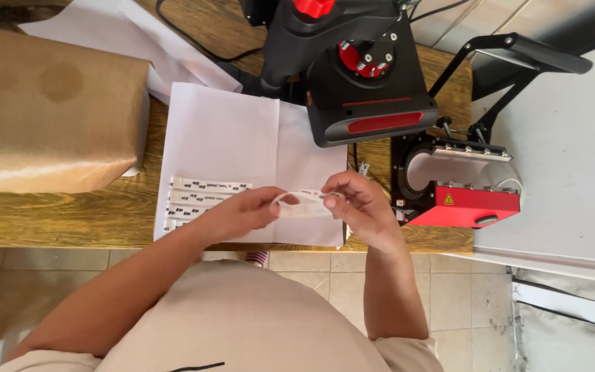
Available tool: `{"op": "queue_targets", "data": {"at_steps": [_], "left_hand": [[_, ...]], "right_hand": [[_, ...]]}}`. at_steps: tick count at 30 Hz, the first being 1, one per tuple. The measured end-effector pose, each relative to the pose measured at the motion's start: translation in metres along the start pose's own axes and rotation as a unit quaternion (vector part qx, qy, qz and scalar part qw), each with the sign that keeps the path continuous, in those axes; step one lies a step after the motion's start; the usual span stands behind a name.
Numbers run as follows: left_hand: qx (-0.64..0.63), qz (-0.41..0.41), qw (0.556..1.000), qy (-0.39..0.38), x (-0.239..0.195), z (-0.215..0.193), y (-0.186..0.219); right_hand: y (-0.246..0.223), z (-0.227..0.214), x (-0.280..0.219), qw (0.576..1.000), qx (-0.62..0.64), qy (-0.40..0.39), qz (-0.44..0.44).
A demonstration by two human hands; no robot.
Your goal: Peeling small printed labels from a backing sheet and arranging them on a template for heat transfer.
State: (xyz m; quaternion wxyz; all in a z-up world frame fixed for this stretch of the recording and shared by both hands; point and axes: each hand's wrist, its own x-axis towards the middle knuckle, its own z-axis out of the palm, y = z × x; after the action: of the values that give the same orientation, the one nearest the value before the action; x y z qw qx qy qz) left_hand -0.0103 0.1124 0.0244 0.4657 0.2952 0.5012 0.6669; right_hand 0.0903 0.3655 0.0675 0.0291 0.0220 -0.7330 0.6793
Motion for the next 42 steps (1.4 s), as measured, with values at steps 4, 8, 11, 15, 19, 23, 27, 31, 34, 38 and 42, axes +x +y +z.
{"op": "queue_targets", "data": {"at_steps": [4, 8, 11, 15, 19, 23, 27, 31, 34, 38, 42], "left_hand": [[0.089, -0.092, 0.987, 0.092, -0.003, -0.017, -0.01], [0.092, -0.09, 0.984, 0.126, -0.019, -0.023, 0.013], [0.148, -0.074, 0.972, 0.165, -0.025, -0.034, 0.017], [0.148, -0.074, 0.962, 0.219, -0.035, -0.048, 0.022], [0.108, -0.046, 0.958, 0.261, -0.045, -0.066, 0.019], [0.116, -0.033, 0.951, 0.285, -0.051, -0.097, -0.006], [0.129, -0.069, 0.928, 0.343, -0.059, -0.114, -0.009], [0.196, -0.118, 0.899, 0.372, -0.061, -0.13, -0.025], [0.312, -0.195, 0.848, 0.381, -0.059, -0.145, -0.044], [0.363, -0.208, 0.822, 0.387, -0.049, -0.158, -0.072], [0.416, -0.191, 0.805, 0.377, -0.044, -0.167, -0.091]], "right_hand": [[-0.011, 0.013, 0.004, 0.996, -0.079, 0.003, 0.043], [-0.018, 0.015, 0.006, 0.99, -0.119, 0.018, 0.069], [-0.011, 0.014, 0.008, 0.988, -0.129, 0.028, 0.083], [0.009, 0.017, 0.012, 0.987, -0.124, 0.033, 0.095], [0.039, 0.022, 0.023, 0.984, -0.127, 0.039, 0.115], [0.069, 0.043, 0.046, 0.986, -0.1, 0.056, 0.118], [0.101, 0.063, 0.067, 0.985, -0.098, 0.045, 0.135], [0.129, 0.077, 0.081, 0.968, -0.122, 0.052, 0.214], [0.125, 0.084, 0.086, 0.946, -0.171, 0.065, 0.266], [0.14, 0.083, 0.09, 0.935, -0.205, 0.075, 0.279], [0.13, 0.09, 0.091, 0.917, -0.245, 0.089, 0.303]]}}
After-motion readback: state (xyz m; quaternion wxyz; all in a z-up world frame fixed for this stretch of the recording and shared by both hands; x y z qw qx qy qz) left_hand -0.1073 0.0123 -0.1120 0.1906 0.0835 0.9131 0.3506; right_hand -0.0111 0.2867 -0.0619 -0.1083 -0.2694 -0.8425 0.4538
